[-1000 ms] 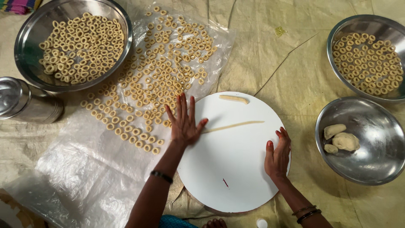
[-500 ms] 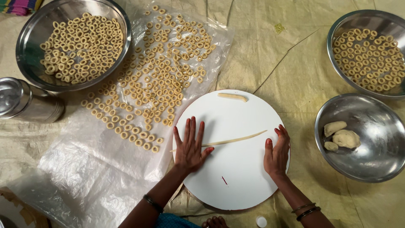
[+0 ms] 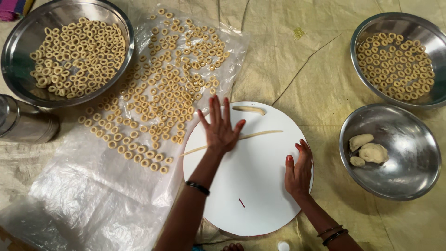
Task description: The person rolls small pieces of dough into thin cylindrical strands on a white circular board. The person repeatedly rolls the dough back and forth with both hands to elongate it, then places the finished strands on the board.
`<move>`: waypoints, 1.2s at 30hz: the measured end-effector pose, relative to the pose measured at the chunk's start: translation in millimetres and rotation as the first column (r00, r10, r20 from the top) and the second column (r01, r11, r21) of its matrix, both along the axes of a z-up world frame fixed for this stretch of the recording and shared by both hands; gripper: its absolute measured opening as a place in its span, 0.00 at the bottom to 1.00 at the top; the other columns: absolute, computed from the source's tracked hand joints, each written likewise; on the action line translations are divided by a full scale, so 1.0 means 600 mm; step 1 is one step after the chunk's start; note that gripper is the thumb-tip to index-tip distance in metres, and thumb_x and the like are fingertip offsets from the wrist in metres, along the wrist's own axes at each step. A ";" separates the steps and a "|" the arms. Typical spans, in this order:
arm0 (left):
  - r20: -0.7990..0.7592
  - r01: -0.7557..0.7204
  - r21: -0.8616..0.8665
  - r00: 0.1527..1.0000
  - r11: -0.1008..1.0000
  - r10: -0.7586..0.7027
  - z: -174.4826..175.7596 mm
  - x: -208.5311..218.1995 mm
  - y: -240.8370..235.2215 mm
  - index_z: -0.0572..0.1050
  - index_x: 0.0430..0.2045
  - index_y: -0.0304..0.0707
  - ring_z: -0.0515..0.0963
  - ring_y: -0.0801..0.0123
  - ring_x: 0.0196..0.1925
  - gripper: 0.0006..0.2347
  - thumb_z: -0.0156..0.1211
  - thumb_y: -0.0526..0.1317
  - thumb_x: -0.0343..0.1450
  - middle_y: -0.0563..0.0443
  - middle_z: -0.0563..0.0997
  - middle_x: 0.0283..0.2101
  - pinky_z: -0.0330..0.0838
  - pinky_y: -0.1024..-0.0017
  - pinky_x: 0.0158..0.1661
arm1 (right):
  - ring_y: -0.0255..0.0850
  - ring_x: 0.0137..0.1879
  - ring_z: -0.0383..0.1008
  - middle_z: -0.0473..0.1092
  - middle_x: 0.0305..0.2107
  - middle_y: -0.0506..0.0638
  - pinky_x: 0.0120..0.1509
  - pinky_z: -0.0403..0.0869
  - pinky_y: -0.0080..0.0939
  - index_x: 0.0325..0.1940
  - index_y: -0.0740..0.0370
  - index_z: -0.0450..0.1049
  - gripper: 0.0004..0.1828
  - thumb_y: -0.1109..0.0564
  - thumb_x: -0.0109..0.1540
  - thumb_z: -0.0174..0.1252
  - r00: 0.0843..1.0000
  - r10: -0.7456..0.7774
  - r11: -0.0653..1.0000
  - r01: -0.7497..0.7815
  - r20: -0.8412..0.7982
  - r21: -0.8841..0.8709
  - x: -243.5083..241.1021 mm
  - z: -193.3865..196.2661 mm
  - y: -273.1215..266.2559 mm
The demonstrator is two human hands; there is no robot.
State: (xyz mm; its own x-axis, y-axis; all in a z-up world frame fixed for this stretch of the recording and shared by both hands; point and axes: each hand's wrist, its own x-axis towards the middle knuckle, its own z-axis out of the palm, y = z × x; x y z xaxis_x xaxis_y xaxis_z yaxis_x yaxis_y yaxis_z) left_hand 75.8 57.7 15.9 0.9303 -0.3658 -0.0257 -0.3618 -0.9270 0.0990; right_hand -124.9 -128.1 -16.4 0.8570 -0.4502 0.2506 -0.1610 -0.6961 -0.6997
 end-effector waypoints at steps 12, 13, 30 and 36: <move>-0.014 0.210 -0.106 0.977 0.972 -0.212 -0.010 -0.174 0.022 0.42 0.74 0.36 0.35 0.46 0.79 0.40 0.36 0.66 0.74 0.34 0.38 0.77 0.27 0.31 0.66 | 0.53 0.74 0.58 0.54 0.71 0.60 0.76 0.54 0.57 0.75 0.68 0.51 0.32 0.46 0.72 0.41 0.999 -0.005 0.999 0.007 -0.050 0.049 -0.001 0.005 0.001; -0.006 0.163 -0.105 0.986 0.981 -0.165 -0.014 -0.169 0.017 0.43 0.74 0.36 0.35 0.46 0.79 0.39 0.36 0.66 0.74 0.34 0.38 0.77 0.26 0.31 0.66 | 0.54 0.74 0.57 0.54 0.71 0.60 0.76 0.54 0.57 0.74 0.68 0.51 0.32 0.46 0.72 0.41 0.999 0.002 0.999 0.001 -0.046 0.051 -0.003 0.004 0.001; -0.017 0.167 -0.048 0.986 0.985 -0.168 -0.016 -0.145 0.004 0.43 0.73 0.35 0.33 0.47 0.79 0.40 0.35 0.66 0.73 0.32 0.37 0.77 0.26 0.30 0.67 | 0.56 0.76 0.56 0.56 0.71 0.60 0.77 0.54 0.58 0.70 0.66 0.55 0.27 0.47 0.71 0.43 1.000 -0.009 1.000 0.009 -0.020 0.018 -0.003 -0.014 -0.002; -0.006 0.134 -0.135 0.991 0.982 -0.136 -0.003 -0.178 -0.022 0.42 0.73 0.34 0.33 0.44 0.78 0.40 0.36 0.66 0.73 0.30 0.37 0.76 0.26 0.29 0.64 | 0.57 0.76 0.56 0.55 0.71 0.60 0.77 0.54 0.58 0.71 0.66 0.55 0.27 0.47 0.72 0.42 1.000 -0.009 1.000 0.009 -0.026 0.005 -0.004 -0.009 -0.001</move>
